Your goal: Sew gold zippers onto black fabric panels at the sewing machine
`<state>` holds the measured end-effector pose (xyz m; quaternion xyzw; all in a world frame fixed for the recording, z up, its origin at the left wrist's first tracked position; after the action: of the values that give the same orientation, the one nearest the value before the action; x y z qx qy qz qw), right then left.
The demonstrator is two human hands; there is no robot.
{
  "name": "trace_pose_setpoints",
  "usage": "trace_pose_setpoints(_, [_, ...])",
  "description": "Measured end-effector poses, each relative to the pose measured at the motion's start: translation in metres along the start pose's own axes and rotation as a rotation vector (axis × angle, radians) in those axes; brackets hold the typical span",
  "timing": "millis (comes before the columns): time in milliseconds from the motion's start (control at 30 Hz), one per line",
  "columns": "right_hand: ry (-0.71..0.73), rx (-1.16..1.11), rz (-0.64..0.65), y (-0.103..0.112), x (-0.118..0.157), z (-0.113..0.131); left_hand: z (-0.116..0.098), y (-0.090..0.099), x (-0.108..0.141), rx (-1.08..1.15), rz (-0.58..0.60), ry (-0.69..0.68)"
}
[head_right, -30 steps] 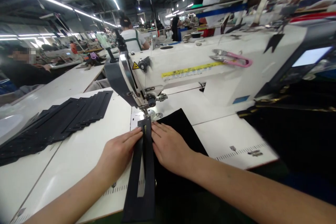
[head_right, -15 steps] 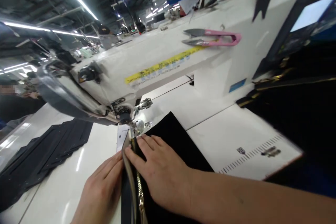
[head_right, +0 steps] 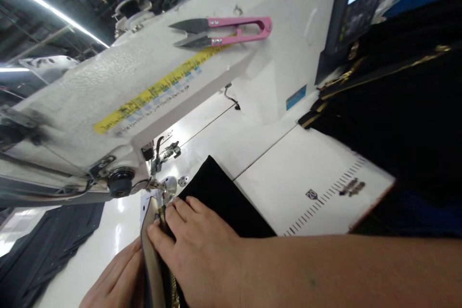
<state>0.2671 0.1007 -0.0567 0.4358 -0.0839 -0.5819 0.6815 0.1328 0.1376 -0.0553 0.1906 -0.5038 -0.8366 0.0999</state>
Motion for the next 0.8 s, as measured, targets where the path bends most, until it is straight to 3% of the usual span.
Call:
trace_pose_setpoints(233, [0.025,0.058,-0.043,-0.001,-0.001,0.0,-0.008,0.008,-0.012,-0.037,-0.026,0.019])
trace_pose_setpoints(367, [0.008,0.048,0.031,-0.005,0.002,0.003,-0.018,0.013,-0.013,-0.062,-0.068,0.023])
trace_pose_setpoints(700, [0.078,0.174,0.114,-0.012,0.004,0.013,-0.023,0.017,-0.006,0.016,-0.087,0.305])
trace_pose_setpoints(800, [0.09,0.223,0.139,-0.014,0.004,0.015,-0.024,0.017,-0.005,0.016,-0.11,0.316])
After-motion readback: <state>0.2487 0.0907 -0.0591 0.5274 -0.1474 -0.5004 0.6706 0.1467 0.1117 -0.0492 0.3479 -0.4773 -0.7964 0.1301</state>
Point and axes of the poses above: each hand's wrist, its own x-axis away from the middle knuckle, its own y-axis out of the back of the hand, z = x × y, the point moved 6 cm from there along -x, towards the middle knuckle, and after that the axes turned 13 degrees about -x, right-handed, at the moved point
